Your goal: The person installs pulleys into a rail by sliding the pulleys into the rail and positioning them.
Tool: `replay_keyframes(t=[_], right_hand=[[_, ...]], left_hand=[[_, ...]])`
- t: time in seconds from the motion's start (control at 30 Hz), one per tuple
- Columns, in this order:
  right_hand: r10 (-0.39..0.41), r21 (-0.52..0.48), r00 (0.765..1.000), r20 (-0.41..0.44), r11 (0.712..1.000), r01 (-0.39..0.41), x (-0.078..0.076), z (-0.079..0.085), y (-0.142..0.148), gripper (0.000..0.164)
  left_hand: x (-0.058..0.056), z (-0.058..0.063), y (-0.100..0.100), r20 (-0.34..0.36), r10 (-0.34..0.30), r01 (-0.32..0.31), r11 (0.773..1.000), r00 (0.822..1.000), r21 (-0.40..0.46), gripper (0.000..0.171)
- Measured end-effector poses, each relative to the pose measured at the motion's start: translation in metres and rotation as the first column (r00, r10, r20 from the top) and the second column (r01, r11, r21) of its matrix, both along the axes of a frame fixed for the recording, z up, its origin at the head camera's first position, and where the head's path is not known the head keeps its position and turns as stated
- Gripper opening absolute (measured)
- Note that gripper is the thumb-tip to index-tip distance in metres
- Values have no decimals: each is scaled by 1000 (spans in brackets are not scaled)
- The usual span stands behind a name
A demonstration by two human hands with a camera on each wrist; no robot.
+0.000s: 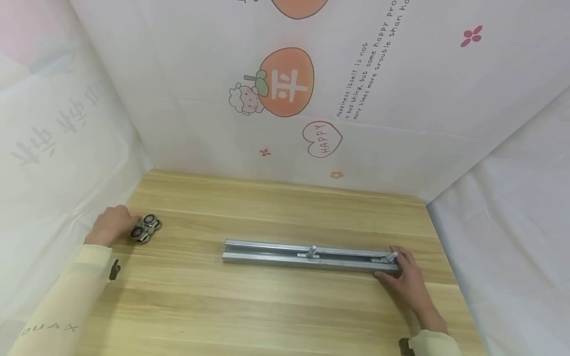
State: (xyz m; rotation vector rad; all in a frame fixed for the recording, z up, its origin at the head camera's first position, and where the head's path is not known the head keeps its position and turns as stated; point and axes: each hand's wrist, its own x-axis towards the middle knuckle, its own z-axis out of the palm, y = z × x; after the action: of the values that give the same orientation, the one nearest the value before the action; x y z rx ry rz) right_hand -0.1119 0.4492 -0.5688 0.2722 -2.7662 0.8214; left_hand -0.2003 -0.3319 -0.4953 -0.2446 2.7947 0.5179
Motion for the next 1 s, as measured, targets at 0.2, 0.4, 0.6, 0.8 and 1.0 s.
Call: replay_keyframes(t=[0.2,0.4,0.6,0.8,1.0], right_hand=[[0,-8,1000,0,1000,0,0,1,-1,91],[-18,-4,1000,6,1000,18,-1,1,-1,91],[-10,-4,1000,-1,1000,10,0,0,0,92],[-18,-1,1000,7,1000,18,-1,1,0,92],[-8,-7,1000,5,1000,8,0,1,-1,92]], left_hand=[[-3,-4,1,-35,9,-9,1000,999,-15,38],[-4,-5,3,-77,60,-59,998,995,14,41],[-2,-6,2,-102,97,-93,995,990,43,44],[1,-4,4,-172,108,-98,993,979,67,40],[0,-3,9,-277,120,-95,990,953,101,32]])
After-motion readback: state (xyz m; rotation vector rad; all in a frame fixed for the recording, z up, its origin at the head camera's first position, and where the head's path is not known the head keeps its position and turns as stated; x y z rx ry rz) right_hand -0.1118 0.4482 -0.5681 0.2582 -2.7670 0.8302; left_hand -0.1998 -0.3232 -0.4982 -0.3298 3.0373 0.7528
